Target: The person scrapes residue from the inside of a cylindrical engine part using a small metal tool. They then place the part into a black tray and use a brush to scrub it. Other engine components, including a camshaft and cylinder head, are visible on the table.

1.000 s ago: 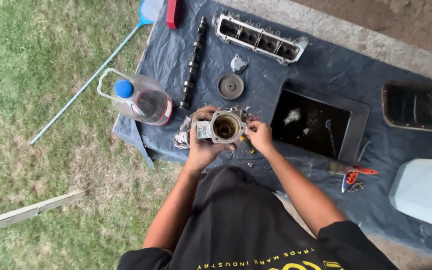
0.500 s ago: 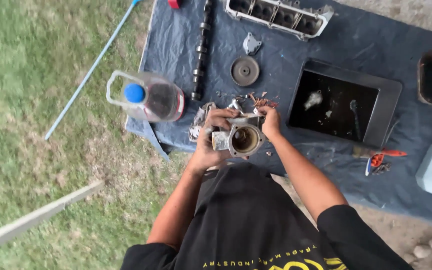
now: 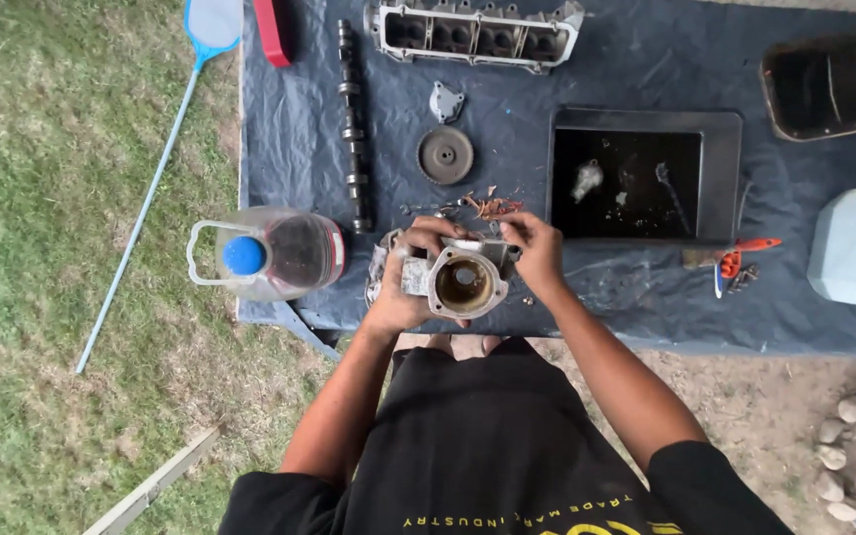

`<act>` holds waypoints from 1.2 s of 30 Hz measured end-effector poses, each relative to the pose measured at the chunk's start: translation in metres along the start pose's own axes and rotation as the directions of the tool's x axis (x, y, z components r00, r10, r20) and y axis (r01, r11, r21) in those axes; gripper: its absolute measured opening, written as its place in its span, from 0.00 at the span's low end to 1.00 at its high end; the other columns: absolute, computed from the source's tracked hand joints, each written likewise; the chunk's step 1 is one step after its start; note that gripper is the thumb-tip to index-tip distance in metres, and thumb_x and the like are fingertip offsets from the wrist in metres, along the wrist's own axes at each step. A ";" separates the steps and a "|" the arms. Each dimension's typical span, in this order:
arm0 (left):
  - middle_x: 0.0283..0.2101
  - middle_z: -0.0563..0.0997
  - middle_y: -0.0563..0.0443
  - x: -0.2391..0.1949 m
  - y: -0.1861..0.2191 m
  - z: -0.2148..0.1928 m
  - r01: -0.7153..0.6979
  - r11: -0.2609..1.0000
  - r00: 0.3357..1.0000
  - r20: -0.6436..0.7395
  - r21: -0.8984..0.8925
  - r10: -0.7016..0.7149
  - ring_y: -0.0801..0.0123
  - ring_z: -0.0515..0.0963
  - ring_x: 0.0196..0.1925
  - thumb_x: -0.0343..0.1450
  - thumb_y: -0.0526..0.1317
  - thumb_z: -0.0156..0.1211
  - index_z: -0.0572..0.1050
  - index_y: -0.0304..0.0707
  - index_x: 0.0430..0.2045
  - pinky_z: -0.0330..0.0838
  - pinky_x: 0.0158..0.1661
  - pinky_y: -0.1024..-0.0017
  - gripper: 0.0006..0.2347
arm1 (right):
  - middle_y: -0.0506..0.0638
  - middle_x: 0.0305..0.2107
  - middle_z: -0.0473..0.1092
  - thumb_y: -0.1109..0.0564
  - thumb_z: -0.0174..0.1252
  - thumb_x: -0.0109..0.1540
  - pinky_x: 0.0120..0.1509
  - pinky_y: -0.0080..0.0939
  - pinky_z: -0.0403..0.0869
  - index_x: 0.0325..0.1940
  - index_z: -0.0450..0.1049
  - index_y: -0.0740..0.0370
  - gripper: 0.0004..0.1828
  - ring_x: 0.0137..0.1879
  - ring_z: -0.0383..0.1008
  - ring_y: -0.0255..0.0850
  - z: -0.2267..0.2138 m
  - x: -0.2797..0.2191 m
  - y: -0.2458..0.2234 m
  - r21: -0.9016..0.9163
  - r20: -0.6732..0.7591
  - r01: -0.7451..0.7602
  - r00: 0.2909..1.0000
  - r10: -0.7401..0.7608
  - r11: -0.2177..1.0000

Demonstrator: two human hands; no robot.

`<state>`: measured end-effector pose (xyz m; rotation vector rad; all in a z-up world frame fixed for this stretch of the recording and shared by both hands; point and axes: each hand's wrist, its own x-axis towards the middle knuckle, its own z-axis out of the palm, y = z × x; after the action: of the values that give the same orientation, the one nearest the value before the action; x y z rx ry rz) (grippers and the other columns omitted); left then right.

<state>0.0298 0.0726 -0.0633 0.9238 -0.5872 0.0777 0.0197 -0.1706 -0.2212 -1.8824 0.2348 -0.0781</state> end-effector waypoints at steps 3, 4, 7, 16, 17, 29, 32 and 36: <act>0.49 0.73 0.31 0.004 0.006 0.006 -0.009 0.999 1.000 0.010 -0.050 0.009 0.39 0.77 0.56 0.46 0.39 0.89 0.69 0.33 0.34 0.67 0.57 0.49 0.31 | 0.58 0.30 0.78 0.62 0.64 0.66 0.39 0.39 0.79 0.46 0.81 0.68 0.06 0.35 0.78 0.38 -0.019 -0.019 -0.105 0.121 -0.039 0.103 0.994 -0.099 0.987; 0.49 0.73 0.31 0.006 0.007 0.006 -0.013 0.999 1.000 0.012 -0.051 0.013 0.39 0.77 0.56 0.46 0.39 0.89 0.69 0.33 0.34 0.67 0.57 0.49 0.31 | 0.58 0.30 0.78 0.62 0.64 0.66 0.39 0.39 0.79 0.46 0.81 0.68 0.06 0.35 0.78 0.38 -0.027 -0.021 -0.121 0.120 -0.040 0.107 0.994 -0.103 0.987; 0.49 0.73 0.32 0.008 0.009 0.007 -0.037 0.999 0.999 0.032 -0.037 0.038 0.41 0.76 0.55 0.46 0.40 0.89 0.69 0.34 0.34 0.67 0.57 0.50 0.31 | 0.60 0.30 0.77 0.66 0.61 0.68 0.37 0.41 0.79 0.43 0.80 0.72 0.04 0.33 0.80 0.45 -0.054 -0.033 -0.169 0.131 -0.034 0.325 0.946 -0.324 0.936; 0.49 0.76 0.34 0.014 0.026 0.020 -0.057 0.956 0.989 0.150 0.289 0.013 0.43 0.78 0.53 0.56 0.44 0.84 0.74 0.33 0.36 0.69 0.54 0.51 0.24 | 0.54 0.21 0.73 0.53 0.66 0.61 0.30 0.53 0.75 0.57 0.76 0.61 0.21 0.29 0.78 0.54 -0.093 -0.064 -0.286 -0.227 0.633 0.738 0.608 -0.480 0.635; 0.49 0.76 0.35 0.014 0.028 0.024 -0.067 0.933 0.984 0.176 0.353 0.004 0.43 0.78 0.54 0.57 0.45 0.83 0.76 0.34 0.37 0.70 0.54 0.52 0.23 | 0.60 0.21 0.74 0.50 0.65 0.60 0.34 0.59 0.75 0.53 0.76 0.62 0.20 0.31 0.78 0.60 -0.093 -0.063 -0.281 -0.287 0.695 0.713 0.615 -0.374 0.640; 0.45 0.79 0.40 0.022 0.018 0.109 -0.186 0.717 0.973 0.227 0.671 0.040 0.43 0.81 0.51 0.56 0.40 0.82 0.77 0.33 0.41 0.75 0.52 0.51 0.23 | 0.57 0.22 0.77 0.57 0.69 0.60 0.28 0.47 0.74 0.56 0.66 0.62 0.24 0.29 0.81 0.56 -0.129 -0.071 -0.185 -0.005 0.572 0.469 0.726 -0.382 0.883; 0.44 0.80 0.40 0.020 0.002 0.128 -0.158 0.743 0.981 0.187 0.650 0.046 0.44 0.81 0.52 0.56 0.42 0.82 0.77 0.32 0.41 0.74 0.53 0.53 0.24 | 0.58 0.25 0.76 0.62 0.69 0.60 0.29 0.46 0.74 0.65 0.65 0.64 0.32 0.31 0.81 0.56 -0.153 -0.077 -0.181 0.166 0.451 0.515 0.719 -0.529 0.841; 0.47 0.79 0.38 0.012 -0.011 0.164 -0.163 0.744 0.983 0.172 0.648 0.066 0.42 0.80 0.50 0.58 0.42 0.81 0.77 0.32 0.41 0.73 0.53 0.52 0.22 | 0.60 0.29 0.80 0.59 0.69 0.61 0.27 0.45 0.74 0.60 0.73 0.64 0.24 0.27 0.81 0.53 -0.190 -0.087 -0.175 0.073 0.495 0.411 0.776 -0.391 0.909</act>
<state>-0.0293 -0.0621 0.0098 1.5992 -0.7653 0.3564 -0.0763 -0.2775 0.0104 -1.8947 -0.5357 0.1292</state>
